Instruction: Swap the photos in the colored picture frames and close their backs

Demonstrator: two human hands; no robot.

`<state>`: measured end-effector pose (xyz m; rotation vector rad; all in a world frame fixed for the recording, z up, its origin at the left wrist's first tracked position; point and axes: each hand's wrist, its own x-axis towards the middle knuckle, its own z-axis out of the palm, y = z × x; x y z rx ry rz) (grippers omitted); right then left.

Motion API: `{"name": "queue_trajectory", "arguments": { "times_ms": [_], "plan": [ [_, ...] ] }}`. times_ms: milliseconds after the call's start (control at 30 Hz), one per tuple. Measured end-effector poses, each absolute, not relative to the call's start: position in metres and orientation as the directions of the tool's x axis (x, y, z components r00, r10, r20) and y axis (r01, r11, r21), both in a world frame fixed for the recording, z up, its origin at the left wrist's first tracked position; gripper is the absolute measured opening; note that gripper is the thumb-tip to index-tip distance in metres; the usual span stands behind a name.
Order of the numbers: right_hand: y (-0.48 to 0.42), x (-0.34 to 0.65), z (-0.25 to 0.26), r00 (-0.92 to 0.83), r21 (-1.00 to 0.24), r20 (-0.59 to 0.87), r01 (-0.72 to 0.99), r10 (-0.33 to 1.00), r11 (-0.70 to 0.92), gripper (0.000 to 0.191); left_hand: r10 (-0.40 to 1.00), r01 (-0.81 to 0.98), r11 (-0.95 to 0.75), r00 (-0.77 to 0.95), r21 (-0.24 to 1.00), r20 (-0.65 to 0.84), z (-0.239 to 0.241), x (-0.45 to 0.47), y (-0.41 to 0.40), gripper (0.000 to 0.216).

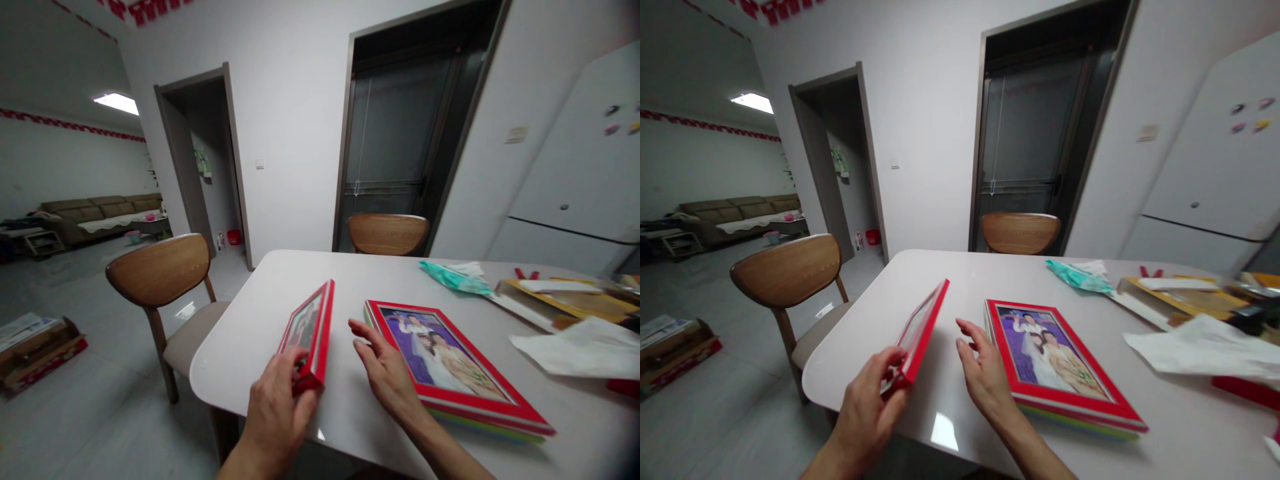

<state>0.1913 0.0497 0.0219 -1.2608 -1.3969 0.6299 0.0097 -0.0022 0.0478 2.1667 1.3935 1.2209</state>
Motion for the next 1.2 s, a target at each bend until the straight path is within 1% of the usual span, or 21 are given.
{"name": "queue_trajectory", "arguments": {
  "times_ms": [67,133,233,333,400,500,600,733,800,867,933,1000,1067,1200],
  "plan": [
    [0.05,0.178,0.023,0.052,-0.884,0.359,0.337,0.932,0.322,0.036,0.874,0.495,-0.412,-0.024,0.765,0.486,0.059,0.001,-0.001,0.041],
    [0.051,0.163,0.019,-0.065,-0.859,0.377,0.348,0.924,0.375,0.035,0.895,0.395,-0.334,-0.153,0.856,0.42,0.061,-0.008,0.0,0.045],
    [0.053,0.145,0.005,-0.195,-0.809,0.387,0.396,0.901,0.434,0.035,0.932,0.303,-0.234,-0.2,0.924,0.302,0.044,-0.02,0.0,0.044],
    [0.052,0.14,-0.01,-0.274,-0.701,0.364,0.549,0.89,0.455,0.034,0.956,0.311,-0.166,-0.182,0.936,0.23,0.015,-0.031,-0.001,0.045],
    [0.05,0.142,-0.016,-0.289,-0.603,0.36,0.654,0.887,0.458,0.033,0.961,0.382,-0.144,-0.167,0.913,0.221,-0.003,-0.035,-0.003,0.045],
    [0.045,0.147,-0.019,-0.306,-0.5,0.356,0.736,0.883,0.457,0.029,0.963,0.513,-0.142,-0.126,0.846,0.238,-0.02,-0.037,-0.004,0.044],
    [0.041,0.15,-0.018,-0.324,-0.441,0.336,0.776,0.884,0.452,0.028,0.953,0.638,-0.181,-0.074,0.749,0.294,-0.032,-0.035,-0.004,0.043],
    [0.037,0.153,-0.017,-0.356,-0.384,0.296,0.805,0.886,0.452,0.027,0.931,0.78,-0.243,0.021,0.577,0.364,-0.048,-0.035,-0.002,0.04],
    [0.037,0.154,-0.015,-0.369,-0.371,0.283,0.809,0.885,0.456,0.026,0.932,0.813,-0.254,0.06,0.525,0.358,-0.05,-0.035,-0.002,0.041],
    [0.04,0.155,-0.011,-0.41,-0.374,0.276,0.788,0.869,0.49,0.024,0.943,0.828,-0.251,0.093,0.501,0.319,-0.044,-0.035,-0.001,0.046],
    [0.045,0.155,-0.007,-0.505,-0.394,0.259,0.723,0.823,0.567,0.023,0.95,0.828,-0.271,0.148,0.491,0.275,-0.034,-0.034,0.0,0.053],
    [0.05,0.154,-0.004,-0.597,-0.426,0.24,0.644,0.765,0.636,0.022,0.946,0.813,-0.314,0.222,0.491,0.237,-0.023,-0.031,0.003,0.054],
    [0.055,0.153,-0.003,-0.635,-0.449,0.235,0.601,0.736,0.661,0.019,0.937,0.795,-0.348,0.279,0.496,0.211,-0.017,-0.028,0.005,0.047],
    [0.058,0.147,-0.009,-0.579,-0.455,0.268,0.629,0.77,0.631,0.013,0.933,0.779,-0.358,0.286,0.514,0.217,-0.018,-0.024,0.008,0.028]
  ]
}}
